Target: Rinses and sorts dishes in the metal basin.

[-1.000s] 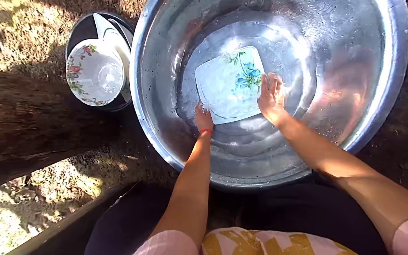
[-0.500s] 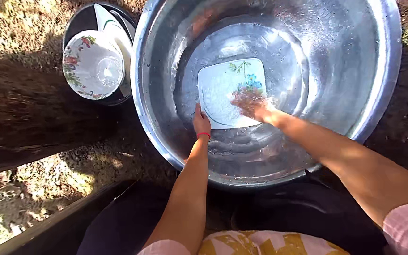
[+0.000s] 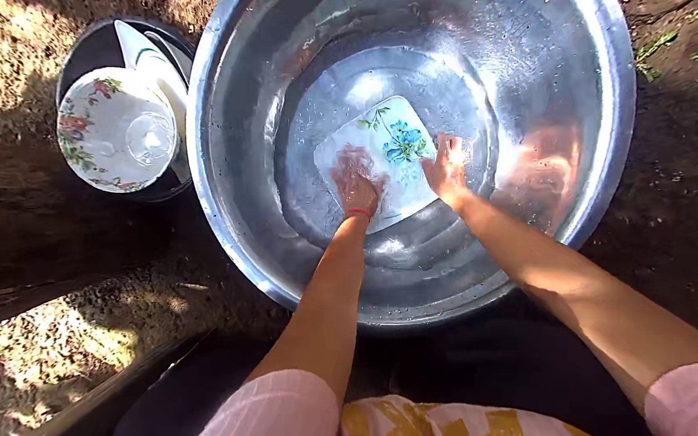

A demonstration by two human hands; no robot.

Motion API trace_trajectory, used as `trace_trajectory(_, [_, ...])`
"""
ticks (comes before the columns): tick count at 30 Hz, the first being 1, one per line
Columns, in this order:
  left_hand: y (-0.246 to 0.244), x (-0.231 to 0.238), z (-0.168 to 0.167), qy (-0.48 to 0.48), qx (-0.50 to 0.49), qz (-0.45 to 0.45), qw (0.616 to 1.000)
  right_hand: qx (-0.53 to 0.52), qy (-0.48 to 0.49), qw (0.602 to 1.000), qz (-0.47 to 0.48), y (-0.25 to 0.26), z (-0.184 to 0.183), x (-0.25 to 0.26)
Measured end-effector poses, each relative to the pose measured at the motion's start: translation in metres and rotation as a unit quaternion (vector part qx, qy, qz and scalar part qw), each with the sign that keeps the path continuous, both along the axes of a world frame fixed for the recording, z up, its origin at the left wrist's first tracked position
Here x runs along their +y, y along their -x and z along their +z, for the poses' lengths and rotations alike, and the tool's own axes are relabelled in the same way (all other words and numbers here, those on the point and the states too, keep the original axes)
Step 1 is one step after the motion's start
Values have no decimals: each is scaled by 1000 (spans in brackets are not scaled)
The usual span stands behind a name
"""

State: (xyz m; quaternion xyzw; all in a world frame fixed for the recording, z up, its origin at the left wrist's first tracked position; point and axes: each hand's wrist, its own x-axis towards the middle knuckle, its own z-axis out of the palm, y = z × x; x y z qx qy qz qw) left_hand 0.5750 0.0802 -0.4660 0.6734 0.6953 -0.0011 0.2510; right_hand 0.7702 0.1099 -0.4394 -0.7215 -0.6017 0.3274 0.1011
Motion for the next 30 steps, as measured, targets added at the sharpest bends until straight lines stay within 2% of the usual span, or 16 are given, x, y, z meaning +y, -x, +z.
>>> trace_trajectory(2, [-3, 10, -6, 6, -52, -179, 982, 24, 62, 997, -32, 1, 8, 3])
trace_trajectory(3, [0, 17, -15, -39, -64, -202, 976, 35, 74, 996, -33, 1, 11, 2])
trace_trajectory(5, [2, 25, -24, -101, -42, -97, 989, 58, 87, 994, -23, 2, 16, -1])
trace_trajectory(7, [-15, 28, -23, -84, -7, -11, 996, 80, 88, 992, -32, 1, 14, -4])
trace_trajectory(8, [-26, 24, -22, -64, -14, -41, 997, 96, 84, 991, -42, 0, 12, -2])
trace_trajectory(10, [-44, 15, -15, 2, -80, -172, 982, 123, 85, 987, -60, 1, 12, 5])
trace_trajectory(12, [-40, 5, -12, -23, -104, -238, 965, 133, 81, 986, -59, 2, 13, 6])
trace_trajectory(13, [-28, 0, -12, -62, -80, -220, 970, 124, 64, 989, -53, 2, 11, 4])
trace_trajectory(14, [-12, -7, -10, -97, -44, -156, 982, 98, 39, 993, -43, -1, 7, 5])
trace_trajectory(16, [18, -17, 9, -66, 7, 76, 995, 6, 6, 999, -39, -5, 0, 10])
trace_trajectory(18, [30, -14, 29, 6, -31, 288, 957, -82, -35, 996, -11, -4, -10, 12])
trace_trajectory(19, [29, -11, 36, 39, -78, 342, 936, -113, -69, 991, 17, -1, -19, 11])
trace_trajectory(22, [32, -5, 44, 88, -195, 389, 896, -97, -101, 984, 109, 19, -29, 8])
trace_trajectory(23, [34, -4, 48, 86, -217, 395, 888, -57, -61, 987, 135, 31, -18, 7])
trace_trajectory(27, [28, 12, 92, 13, -259, 410, 874, 87, 128, 969, 191, 83, 65, 0])
trace_trajectory(30, [18, 35, 128, -18, -330, 368, 869, 58, 154, 959, 229, 95, 114, -2])
